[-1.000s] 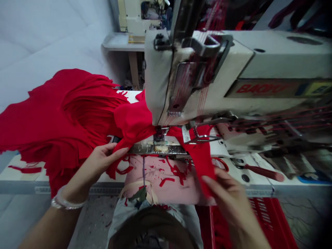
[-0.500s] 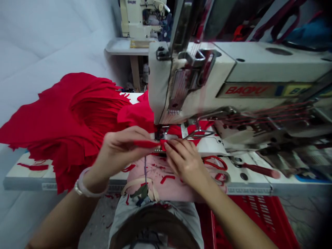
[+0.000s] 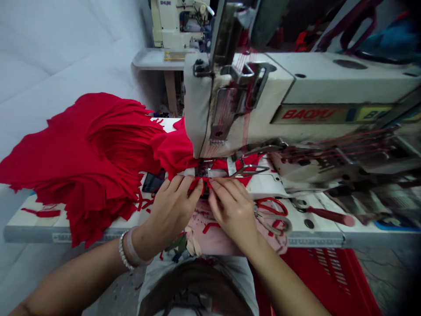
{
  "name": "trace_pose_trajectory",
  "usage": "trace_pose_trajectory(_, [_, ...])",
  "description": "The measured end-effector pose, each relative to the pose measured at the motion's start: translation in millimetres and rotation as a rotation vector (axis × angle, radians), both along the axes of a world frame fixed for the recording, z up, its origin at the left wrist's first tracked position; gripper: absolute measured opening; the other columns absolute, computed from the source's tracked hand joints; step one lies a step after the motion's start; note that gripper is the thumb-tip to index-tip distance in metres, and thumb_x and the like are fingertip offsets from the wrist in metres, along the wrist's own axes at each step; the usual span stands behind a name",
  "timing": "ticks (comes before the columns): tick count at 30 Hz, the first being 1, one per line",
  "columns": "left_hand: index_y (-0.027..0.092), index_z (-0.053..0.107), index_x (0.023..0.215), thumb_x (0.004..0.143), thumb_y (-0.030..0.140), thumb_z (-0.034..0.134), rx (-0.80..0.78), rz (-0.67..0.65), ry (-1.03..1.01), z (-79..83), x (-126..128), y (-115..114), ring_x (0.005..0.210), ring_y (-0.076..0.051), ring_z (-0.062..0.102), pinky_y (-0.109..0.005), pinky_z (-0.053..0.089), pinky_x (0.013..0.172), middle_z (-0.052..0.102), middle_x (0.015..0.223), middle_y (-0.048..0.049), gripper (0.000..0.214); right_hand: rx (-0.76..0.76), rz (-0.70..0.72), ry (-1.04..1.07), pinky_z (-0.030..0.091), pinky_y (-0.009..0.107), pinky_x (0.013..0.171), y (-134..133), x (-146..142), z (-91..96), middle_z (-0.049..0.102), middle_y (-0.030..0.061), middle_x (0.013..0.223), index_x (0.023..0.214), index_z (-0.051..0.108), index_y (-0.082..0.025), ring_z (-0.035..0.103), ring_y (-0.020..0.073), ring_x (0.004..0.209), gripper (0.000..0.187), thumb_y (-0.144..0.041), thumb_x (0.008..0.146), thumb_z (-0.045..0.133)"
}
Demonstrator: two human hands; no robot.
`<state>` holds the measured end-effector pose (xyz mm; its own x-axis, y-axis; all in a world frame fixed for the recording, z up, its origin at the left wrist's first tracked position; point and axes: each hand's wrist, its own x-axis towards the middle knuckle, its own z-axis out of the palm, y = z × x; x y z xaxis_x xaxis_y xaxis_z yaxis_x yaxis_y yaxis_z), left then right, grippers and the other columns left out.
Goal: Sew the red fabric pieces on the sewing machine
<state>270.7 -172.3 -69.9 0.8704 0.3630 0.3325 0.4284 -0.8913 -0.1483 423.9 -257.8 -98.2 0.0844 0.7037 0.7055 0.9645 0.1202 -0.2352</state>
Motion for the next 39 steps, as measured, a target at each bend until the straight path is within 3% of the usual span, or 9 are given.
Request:
trace_pose_trajectory(7, [0.001, 0.054, 0.128, 0.093, 0.008, 0.044, -0.077, -0.061, -0.018, -4.2, 1.3, -4.2, 0.11, -0.029, 0.055, -0.04, 0.051, 0.09, 0.058, 0.125, -0.0178, 0.037, -0.109, -0.047, -0.195, 0.049, 0.043, 0.083, -4.1, -5.9, -1.5, 0.067, 0.0128, 0.116, 0.114, 0.067, -0.007, 0.052, 0.0274, 0.102, 0.028, -0.017, 0.091, 0.055])
trace_pose_trajectory(17, [0.006, 0.055, 0.131, 0.097, 0.012, 0.04, -0.093, -0.086, -0.063, -11.4, -0.6, 7.4, 0.11, -0.025, 0.057, -0.038, 0.052, 0.086, 0.061, 0.126, -0.0147, 0.037, -0.12, -0.032, -0.191, 0.047, 0.041, 0.082, 0.5, -3.2, 1.0, 0.066, 0.0146, 0.111, 0.115, 0.066, -0.007, 0.052, 0.0258, 0.098, 0.029, -0.016, 0.091, 0.054])
trace_pose_trajectory(21, [0.009, 0.054, 0.133, 0.097, 0.011, 0.041, -0.12, -0.058, -0.065, -13.8, 0.7, 9.0, 0.113, -0.025, 0.056, -0.039, 0.052, 0.089, 0.058, 0.131, -0.0136, 0.038, -0.128, -0.015, -0.193, 0.046, 0.04, 0.082, 4.7, -0.2, 2.9, 0.067, 0.0128, 0.108, 0.114, 0.067, -0.009, 0.053, 0.0249, 0.099, 0.027, -0.015, 0.092, 0.052])
trace_pose_trajectory(26, [0.005, 0.052, 0.131, 0.095, 0.007, 0.037, -0.101, -0.065, -0.046, -11.5, -0.7, 6.8, 0.121, -0.028, 0.053, -0.042, 0.051, 0.096, 0.055, 0.134, -0.017, 0.039, -0.127, -0.015, -0.195, 0.045, 0.04, 0.079, 9.6, 3.3, 2.4, 0.067, 0.0123, 0.109, 0.113, 0.067, -0.01, 0.055, 0.0241, 0.098, 0.026, -0.016, 0.093, 0.052])
trace_pose_trajectory(33, [0.004, 0.052, 0.128, 0.093, 0.006, 0.042, -0.117, -0.051, -0.012, -13.4, 6.1, 9.6, 0.121, -0.031, 0.053, -0.044, 0.052, 0.097, 0.057, 0.13, -0.0175, 0.037, -0.127, 0.032, -0.125, 0.049, 0.037, 0.079, 19.8, 10.3, -0.3, 0.069, 0.0126, 0.106, 0.111, 0.068, -0.008, 0.06, 0.0218, 0.095, 0.025, -0.014, 0.093, 0.052])
trace_pose_trajectory(39, [0.005, 0.055, 0.125, 0.091, 0.004, 0.041, -0.14, -0.051, 0.014, -9.9, 8.2, 10.7, 0.121, -0.029, 0.055, -0.043, 0.053, 0.098, 0.06, 0.125, -0.016, 0.036, -0.169, 0.1, 0.032, 0.052, 0.038, 0.086, 19.0, 14.1, -0.1, 0.069, 0.0103, 0.1, 0.103, 0.069, -0.014, 0.062, 0.0207, 0.099, 0.022, -0.014, 0.095, 0.049])
